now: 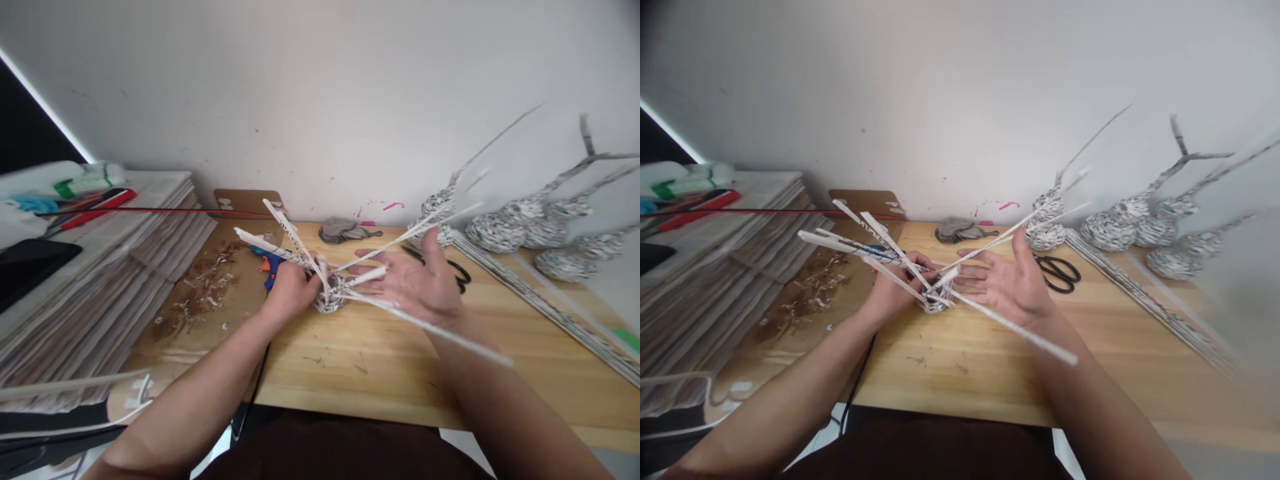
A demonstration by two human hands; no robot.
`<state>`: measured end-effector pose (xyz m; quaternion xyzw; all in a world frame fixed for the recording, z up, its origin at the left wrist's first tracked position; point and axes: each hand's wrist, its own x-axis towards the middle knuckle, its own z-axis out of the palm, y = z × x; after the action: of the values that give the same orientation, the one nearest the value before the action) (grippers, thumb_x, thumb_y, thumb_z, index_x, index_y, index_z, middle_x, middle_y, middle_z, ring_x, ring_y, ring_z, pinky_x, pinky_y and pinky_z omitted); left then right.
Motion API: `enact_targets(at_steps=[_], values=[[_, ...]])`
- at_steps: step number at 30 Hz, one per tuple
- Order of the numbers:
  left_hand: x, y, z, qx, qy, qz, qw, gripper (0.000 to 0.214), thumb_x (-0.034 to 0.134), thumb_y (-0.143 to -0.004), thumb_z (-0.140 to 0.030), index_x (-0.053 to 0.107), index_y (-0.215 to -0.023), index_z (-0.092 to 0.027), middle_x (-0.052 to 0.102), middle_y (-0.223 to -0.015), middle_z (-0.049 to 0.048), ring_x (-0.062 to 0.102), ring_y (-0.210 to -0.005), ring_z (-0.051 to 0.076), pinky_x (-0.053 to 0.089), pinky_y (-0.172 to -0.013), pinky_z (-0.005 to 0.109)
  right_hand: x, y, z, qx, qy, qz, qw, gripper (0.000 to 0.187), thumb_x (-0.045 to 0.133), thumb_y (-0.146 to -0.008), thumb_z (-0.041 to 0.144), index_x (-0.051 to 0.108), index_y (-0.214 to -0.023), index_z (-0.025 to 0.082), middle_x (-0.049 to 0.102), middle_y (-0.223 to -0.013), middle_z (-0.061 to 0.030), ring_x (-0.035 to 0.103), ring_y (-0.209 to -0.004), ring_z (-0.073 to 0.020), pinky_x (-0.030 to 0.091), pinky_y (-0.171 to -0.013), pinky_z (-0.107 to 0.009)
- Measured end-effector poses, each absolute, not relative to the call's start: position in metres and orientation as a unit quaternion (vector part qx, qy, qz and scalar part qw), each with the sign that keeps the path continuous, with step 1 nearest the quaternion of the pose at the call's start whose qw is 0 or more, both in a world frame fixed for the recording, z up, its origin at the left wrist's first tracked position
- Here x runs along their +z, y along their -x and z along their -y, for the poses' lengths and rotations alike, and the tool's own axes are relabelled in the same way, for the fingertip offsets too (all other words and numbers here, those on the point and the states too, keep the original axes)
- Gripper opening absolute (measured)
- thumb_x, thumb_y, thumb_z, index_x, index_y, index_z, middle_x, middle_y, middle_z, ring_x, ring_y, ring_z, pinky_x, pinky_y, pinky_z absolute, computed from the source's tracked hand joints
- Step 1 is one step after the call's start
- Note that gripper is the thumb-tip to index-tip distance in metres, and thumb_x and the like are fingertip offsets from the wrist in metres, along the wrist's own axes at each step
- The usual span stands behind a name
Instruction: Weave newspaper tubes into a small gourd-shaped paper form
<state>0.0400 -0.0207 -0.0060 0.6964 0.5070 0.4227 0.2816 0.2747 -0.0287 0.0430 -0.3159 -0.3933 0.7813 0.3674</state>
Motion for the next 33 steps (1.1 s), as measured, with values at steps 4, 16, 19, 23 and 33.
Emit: enact_targets(at_steps=[4,16,19,23,33], values=[[-0.010,-0.042,0.020,0.441,-0.669,-0.528,0.283,0.008,0.067,-0.084,-0.026,0.069,-0.084,-0.018,0.075,-0.076,0.0031,0.071,-0.069,0.017,0.053,-0.061,0.024,0.034,-0.271,0.026,0.743,0.379,0.350,0.426,0.052,0.060,-0.085,0.069,0.072,-0.101,0.021,0.075,-0.108,-0.0132,0.072,-0.099,-0.0291,0.057,-0.083,-0.044],[-0.003,-0.045,0.017,0.501,-0.562,-0.517,0.406,0.013,0.072,-0.074,-0.025,0.069,-0.081,-0.015,0.070,-0.067,0.0009,0.064,-0.056,0.015,0.052,-0.054,0.023,-0.021,-0.229,0.042,0.527,0.405,0.652,0.364,0.073,0.085,-0.069,0.022,0.053,-0.134,0.028,0.067,-0.127,-0.0079,0.070,-0.102,-0.0248,0.059,-0.086,-0.039],[-0.001,-0.040,0.017,0.457,-0.613,-0.509,0.397,0.011,0.071,-0.075,-0.025,0.071,-0.081,-0.016,0.073,-0.073,0.0023,0.066,-0.062,0.016,0.052,-0.058,0.024,-0.026,-0.225,0.042,0.482,0.431,0.676,0.353,0.057,0.084,-0.071,0.028,0.062,-0.124,0.025,0.073,-0.114,-0.0063,0.071,-0.095,-0.0251,0.058,-0.083,-0.039],[0.005,-0.030,0.016,0.396,-0.662,-0.508,0.383,0.013,0.071,-0.073,-0.023,0.073,-0.084,-0.016,0.077,-0.080,0.0038,0.070,-0.074,0.020,0.055,-0.070,0.028,-0.026,-0.229,0.038,0.452,0.443,0.698,0.334,0.044,0.081,-0.076,0.033,0.066,-0.116,0.023,0.075,-0.106,-0.0051,0.071,-0.092,-0.0242,0.056,-0.084,-0.039],[0.005,-0.035,0.024,0.385,-0.687,-0.485,0.381,0.004,0.068,-0.074,-0.016,0.070,-0.077,-0.017,0.075,-0.077,0.0007,0.069,-0.074,0.018,0.053,-0.069,0.025,-0.008,-0.220,0.044,0.357,0.399,0.771,0.344,0.070,0.090,-0.062,0.023,0.066,-0.127,0.032,0.071,-0.124,-0.0026,0.065,-0.114,-0.0294,0.048,-0.100,-0.044]])
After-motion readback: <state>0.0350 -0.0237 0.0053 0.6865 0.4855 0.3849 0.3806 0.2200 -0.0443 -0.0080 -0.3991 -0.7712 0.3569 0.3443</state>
